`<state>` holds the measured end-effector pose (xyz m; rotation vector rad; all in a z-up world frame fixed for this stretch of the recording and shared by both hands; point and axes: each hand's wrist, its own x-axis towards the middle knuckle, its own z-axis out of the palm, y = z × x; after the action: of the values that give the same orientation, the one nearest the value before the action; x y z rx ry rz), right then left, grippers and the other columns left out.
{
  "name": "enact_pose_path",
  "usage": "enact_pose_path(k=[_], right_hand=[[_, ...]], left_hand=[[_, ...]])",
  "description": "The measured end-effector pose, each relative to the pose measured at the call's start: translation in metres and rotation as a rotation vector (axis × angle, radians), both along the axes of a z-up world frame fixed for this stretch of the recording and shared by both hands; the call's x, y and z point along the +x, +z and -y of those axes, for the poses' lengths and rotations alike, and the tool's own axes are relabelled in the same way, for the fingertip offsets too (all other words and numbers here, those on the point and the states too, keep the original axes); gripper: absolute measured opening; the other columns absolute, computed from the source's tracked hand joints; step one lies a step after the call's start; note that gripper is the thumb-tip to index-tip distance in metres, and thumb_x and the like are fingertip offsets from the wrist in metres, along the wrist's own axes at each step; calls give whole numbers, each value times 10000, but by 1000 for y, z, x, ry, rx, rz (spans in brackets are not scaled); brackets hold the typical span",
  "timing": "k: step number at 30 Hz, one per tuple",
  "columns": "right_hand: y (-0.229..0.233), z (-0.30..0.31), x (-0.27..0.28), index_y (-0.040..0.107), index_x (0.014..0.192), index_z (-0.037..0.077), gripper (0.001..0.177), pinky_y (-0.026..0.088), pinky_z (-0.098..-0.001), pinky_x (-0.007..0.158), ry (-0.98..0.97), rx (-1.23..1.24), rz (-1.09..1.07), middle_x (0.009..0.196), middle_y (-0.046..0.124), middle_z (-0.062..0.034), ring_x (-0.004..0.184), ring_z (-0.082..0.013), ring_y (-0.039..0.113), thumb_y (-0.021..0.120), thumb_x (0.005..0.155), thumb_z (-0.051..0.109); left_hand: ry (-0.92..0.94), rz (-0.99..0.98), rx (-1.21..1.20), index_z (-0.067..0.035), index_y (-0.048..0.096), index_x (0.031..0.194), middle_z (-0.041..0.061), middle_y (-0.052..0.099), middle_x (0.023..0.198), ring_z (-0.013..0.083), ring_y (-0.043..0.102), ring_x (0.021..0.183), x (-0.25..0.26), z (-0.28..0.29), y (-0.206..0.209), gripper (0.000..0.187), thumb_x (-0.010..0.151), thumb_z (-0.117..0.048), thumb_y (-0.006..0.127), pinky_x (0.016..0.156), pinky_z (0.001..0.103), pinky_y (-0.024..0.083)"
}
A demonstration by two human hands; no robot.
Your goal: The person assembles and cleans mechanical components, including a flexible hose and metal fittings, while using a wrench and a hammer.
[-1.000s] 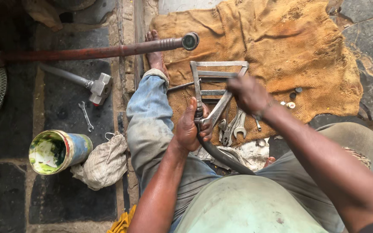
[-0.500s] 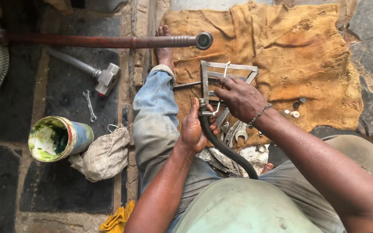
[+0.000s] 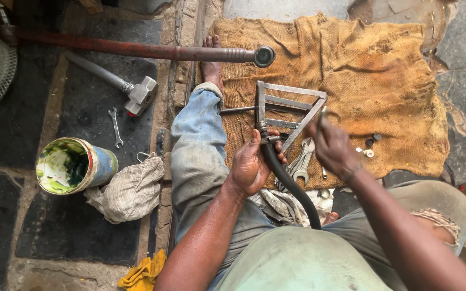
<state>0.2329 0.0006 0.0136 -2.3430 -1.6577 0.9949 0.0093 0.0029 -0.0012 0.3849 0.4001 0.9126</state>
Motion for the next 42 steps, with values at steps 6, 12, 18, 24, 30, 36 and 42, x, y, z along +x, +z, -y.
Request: enact_pose_path(k=[6, 12, 18, 24, 30, 36, 42], right_hand=[[-80, 79, -12, 710, 1068, 61, 357, 470, -278, 608, -137, -28, -967, 752, 626, 16, 655, -101, 546, 491, 1048, 342], [-100, 89, -6, 757, 1025, 43, 383, 496, -247, 698, -25, 48, -1034, 810, 681, 19, 755, -51, 576, 588, 1017, 388], [-95, 87, -4, 727, 1024, 39, 328, 526, -246, 751, -78, 22, -1143, 858, 707, 4, 797, -60, 616, 713, 935, 354], [-98, 88, 3, 738, 1013, 43, 300, 523, -258, 729, -211, 53, -1196, 875, 705, -4, 789, -73, 616, 767, 893, 316], [-97, 84, 2, 736, 973, 31, 222, 515, -240, 713, -292, 71, -1224, 880, 696, 14, 776, -59, 603, 788, 864, 217], [-82, 85, -8, 717, 916, 15, 160, 488, -240, 654, -266, 137, -1201, 823, 668, 5, 724, -74, 584, 820, 847, 116], [-64, 84, -24, 712, 889, 26, 184, 559, -248, 670, -242, 224, -1073, 809, 710, -17, 744, -76, 650, 851, 798, 106]], left_hand=[[-2, 104, -34, -35, 517, 1317, 119, 627, 1068, 251, 641, 1016, 5, 0, -14, 431, 1101, -405, 468, 989, 457, 540], [-20, 106, 4, -25, 527, 1320, 141, 658, 1153, 296, 658, 1141, 7, 3, -13, 410, 1086, -362, 537, 1077, 492, 534], [-113, 14, 109, -10, 587, 1309, 172, 686, 1188, 285, 665, 1150, 1, 1, -9, 397, 1073, -329, 599, 1062, 464, 523], [-238, -155, 201, 27, 581, 1341, 136, 690, 1223, 243, 673, 1168, 8, 11, -12, 424, 1029, -240, 688, 1100, 425, 524], [-267, -283, 164, 26, 570, 1347, 134, 714, 1184, 204, 689, 1130, 15, 15, -21, 471, 976, -228, 708, 1041, 386, 539], [-249, -267, 200, 43, 570, 1361, 146, 705, 1177, 211, 685, 1102, 13, 15, -24, 428, 991, -137, 686, 1031, 377, 544], [-175, -159, 116, 5, 543, 1368, 139, 705, 1176, 220, 686, 1065, 15, 10, -20, 390, 1040, -195, 611, 974, 401, 546]])
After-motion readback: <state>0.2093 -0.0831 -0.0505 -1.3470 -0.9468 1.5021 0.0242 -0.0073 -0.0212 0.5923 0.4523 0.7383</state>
